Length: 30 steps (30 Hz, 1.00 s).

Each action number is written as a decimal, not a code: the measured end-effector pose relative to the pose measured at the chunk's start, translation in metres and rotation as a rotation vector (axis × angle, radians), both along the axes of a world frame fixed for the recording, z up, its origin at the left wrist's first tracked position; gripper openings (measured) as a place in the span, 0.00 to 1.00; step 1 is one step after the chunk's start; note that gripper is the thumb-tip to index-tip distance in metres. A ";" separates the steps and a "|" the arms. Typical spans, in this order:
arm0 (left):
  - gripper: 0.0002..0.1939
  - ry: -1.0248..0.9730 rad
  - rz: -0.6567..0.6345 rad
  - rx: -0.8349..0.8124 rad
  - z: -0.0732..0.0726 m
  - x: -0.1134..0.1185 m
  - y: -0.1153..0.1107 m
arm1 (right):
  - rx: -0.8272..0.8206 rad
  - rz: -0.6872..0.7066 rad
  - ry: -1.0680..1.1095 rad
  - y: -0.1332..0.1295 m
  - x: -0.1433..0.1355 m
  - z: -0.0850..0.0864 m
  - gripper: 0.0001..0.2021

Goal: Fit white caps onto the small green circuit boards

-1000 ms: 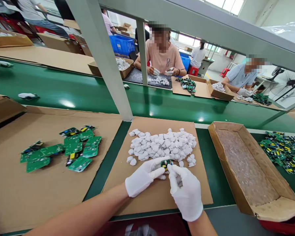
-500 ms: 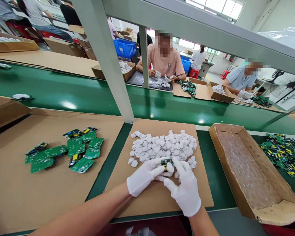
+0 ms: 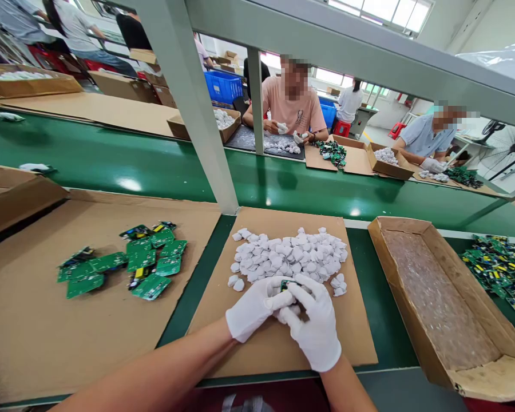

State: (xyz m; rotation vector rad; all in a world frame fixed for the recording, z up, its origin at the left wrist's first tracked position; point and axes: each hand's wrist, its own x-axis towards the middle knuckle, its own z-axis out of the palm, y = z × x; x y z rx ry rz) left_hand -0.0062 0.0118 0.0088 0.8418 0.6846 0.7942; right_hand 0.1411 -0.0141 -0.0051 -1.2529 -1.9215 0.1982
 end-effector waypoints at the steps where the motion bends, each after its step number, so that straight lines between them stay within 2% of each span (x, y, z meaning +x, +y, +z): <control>1: 0.19 0.003 0.001 -0.008 0.000 0.000 0.000 | -0.070 0.000 0.059 -0.001 0.002 0.002 0.21; 4: 0.18 0.026 0.030 -0.019 0.000 0.000 0.000 | -0.197 -0.046 0.130 -0.004 0.004 0.005 0.30; 7: 0.17 -0.037 0.004 0.002 0.000 0.000 -0.003 | -0.283 -0.018 0.123 -0.005 -0.001 0.006 0.29; 11: 0.21 -0.141 -0.030 0.018 0.002 -0.003 -0.006 | -0.471 -0.006 0.218 -0.007 -0.011 0.008 0.24; 15: 0.15 -0.067 -0.058 0.047 0.006 -0.005 -0.006 | -0.512 0.013 0.320 -0.006 -0.008 0.008 0.24; 19: 0.13 -0.027 -0.071 0.082 0.006 -0.004 -0.006 | -0.593 0.217 0.463 -0.002 -0.002 0.012 0.25; 21: 0.16 -0.027 -0.052 0.097 0.006 -0.004 -0.007 | -0.614 0.184 0.507 0.000 -0.003 0.015 0.24; 23: 0.20 -0.022 -0.049 0.132 0.006 -0.003 -0.009 | -0.612 0.080 0.489 0.000 -0.004 0.015 0.21; 25: 0.20 -0.006 -0.053 0.169 0.006 -0.002 -0.010 | -0.593 0.034 0.456 0.001 -0.004 0.014 0.19; 30: 0.17 0.008 -0.025 0.104 0.004 0.000 -0.008 | -0.610 0.121 0.487 0.001 0.001 0.010 0.19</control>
